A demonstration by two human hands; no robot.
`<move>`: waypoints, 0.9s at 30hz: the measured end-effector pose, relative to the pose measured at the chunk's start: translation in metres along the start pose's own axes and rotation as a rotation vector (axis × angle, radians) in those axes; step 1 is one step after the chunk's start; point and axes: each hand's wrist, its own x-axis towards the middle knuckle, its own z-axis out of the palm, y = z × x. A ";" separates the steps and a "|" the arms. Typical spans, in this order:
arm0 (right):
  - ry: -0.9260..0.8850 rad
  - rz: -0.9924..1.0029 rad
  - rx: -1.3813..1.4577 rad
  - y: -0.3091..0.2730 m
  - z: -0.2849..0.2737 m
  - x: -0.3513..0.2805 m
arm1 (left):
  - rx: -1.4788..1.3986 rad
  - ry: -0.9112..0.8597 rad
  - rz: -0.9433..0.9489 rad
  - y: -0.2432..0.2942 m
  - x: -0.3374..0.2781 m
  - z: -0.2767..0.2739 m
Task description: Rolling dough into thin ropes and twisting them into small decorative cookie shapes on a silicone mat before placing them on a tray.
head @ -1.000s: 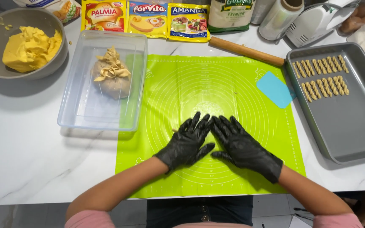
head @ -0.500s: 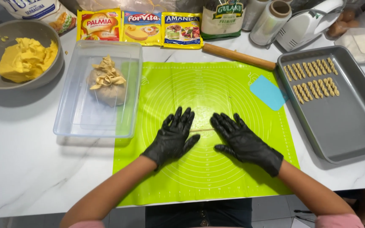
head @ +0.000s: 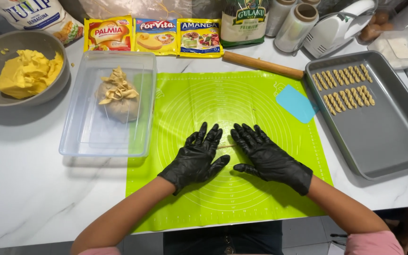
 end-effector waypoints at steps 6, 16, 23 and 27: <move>0.011 -0.064 0.044 -0.027 0.028 -0.012 | -0.047 -0.026 0.082 0.024 -0.022 0.005; -0.019 -0.098 0.050 -0.006 0.009 -0.015 | -0.017 0.007 0.065 -0.008 -0.024 0.011; -0.043 -0.005 0.043 -0.006 0.016 -0.047 | 0.000 -0.018 -0.074 0.000 -0.062 0.004; -0.059 0.005 0.087 -0.010 0.018 -0.070 | -0.079 -0.094 -0.044 0.000 -0.086 0.009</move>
